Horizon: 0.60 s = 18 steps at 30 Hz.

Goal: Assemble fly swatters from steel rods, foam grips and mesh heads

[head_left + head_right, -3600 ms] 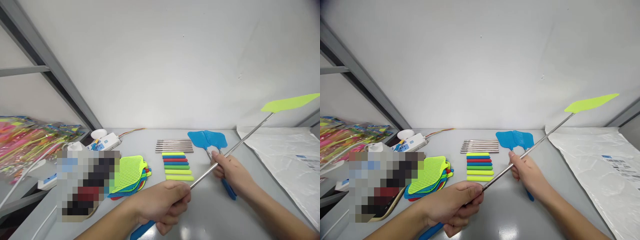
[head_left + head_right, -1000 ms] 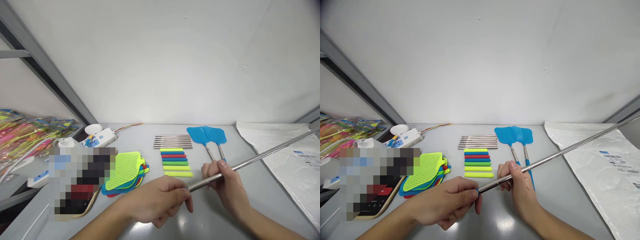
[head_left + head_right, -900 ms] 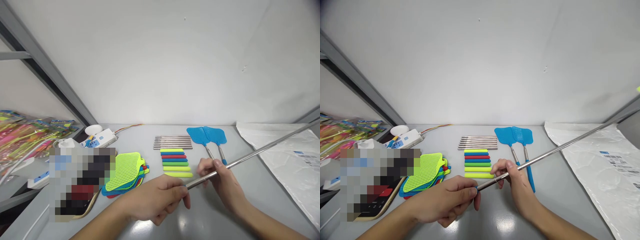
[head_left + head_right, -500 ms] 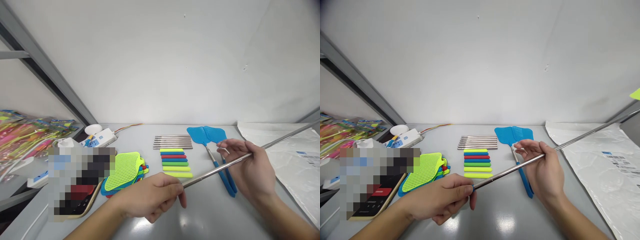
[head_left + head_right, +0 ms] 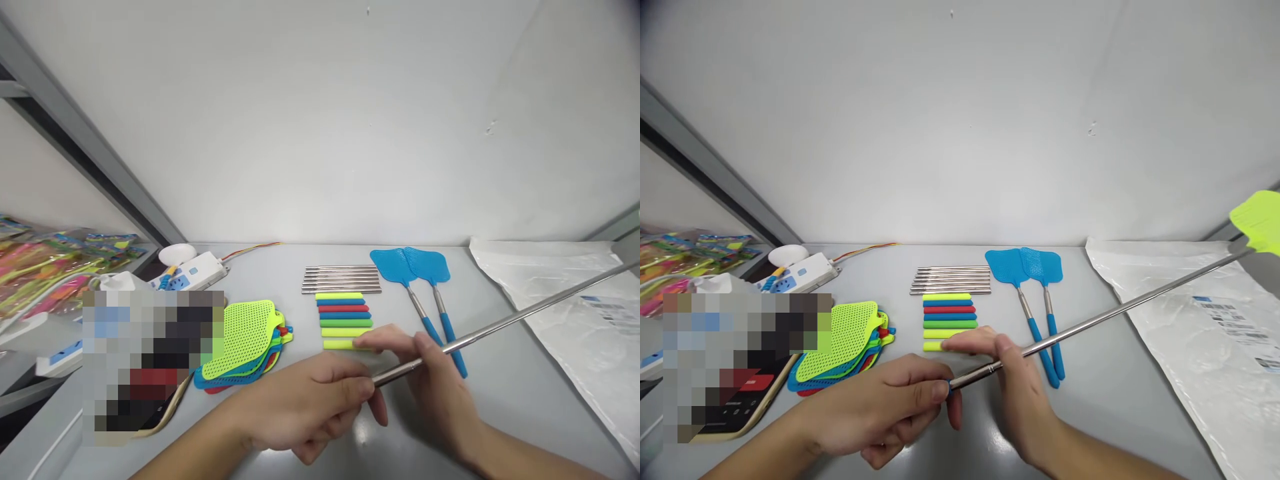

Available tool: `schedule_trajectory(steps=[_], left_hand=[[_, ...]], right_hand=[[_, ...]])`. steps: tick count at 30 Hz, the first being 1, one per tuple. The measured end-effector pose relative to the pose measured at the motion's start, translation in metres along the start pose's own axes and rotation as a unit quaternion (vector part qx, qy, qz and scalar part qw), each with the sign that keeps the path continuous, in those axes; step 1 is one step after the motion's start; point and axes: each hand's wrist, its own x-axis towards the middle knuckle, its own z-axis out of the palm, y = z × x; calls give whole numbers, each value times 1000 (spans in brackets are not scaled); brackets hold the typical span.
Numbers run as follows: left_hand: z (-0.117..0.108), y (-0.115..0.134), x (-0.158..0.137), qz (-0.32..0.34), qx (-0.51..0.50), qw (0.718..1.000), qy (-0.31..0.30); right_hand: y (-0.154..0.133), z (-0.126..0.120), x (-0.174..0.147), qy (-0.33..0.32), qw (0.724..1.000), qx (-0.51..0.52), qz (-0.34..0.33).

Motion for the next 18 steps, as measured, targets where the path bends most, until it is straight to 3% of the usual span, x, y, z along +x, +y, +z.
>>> schedule_trajectory(steps=[4, 7, 13, 15, 18], left_hand=[[3, 3, 1, 4, -2, 1000, 2], [0, 5, 0, 22, 4, 999, 26], [-18, 8, -6, 8, 21, 998, 67], [-21, 9, -6, 7, 23, 998, 63], [-19, 8, -4, 9, 25, 998, 60]], right_hand=[[2, 4, -3, -24, 999, -28, 16], [-9, -12, 11, -17, 1000, -3, -14], [-38, -64, 52, 199, 969, 127, -78], [-34, -65, 53, 220, 964, 121, -90], [-19, -43, 40, 173, 979, 68, -81]])
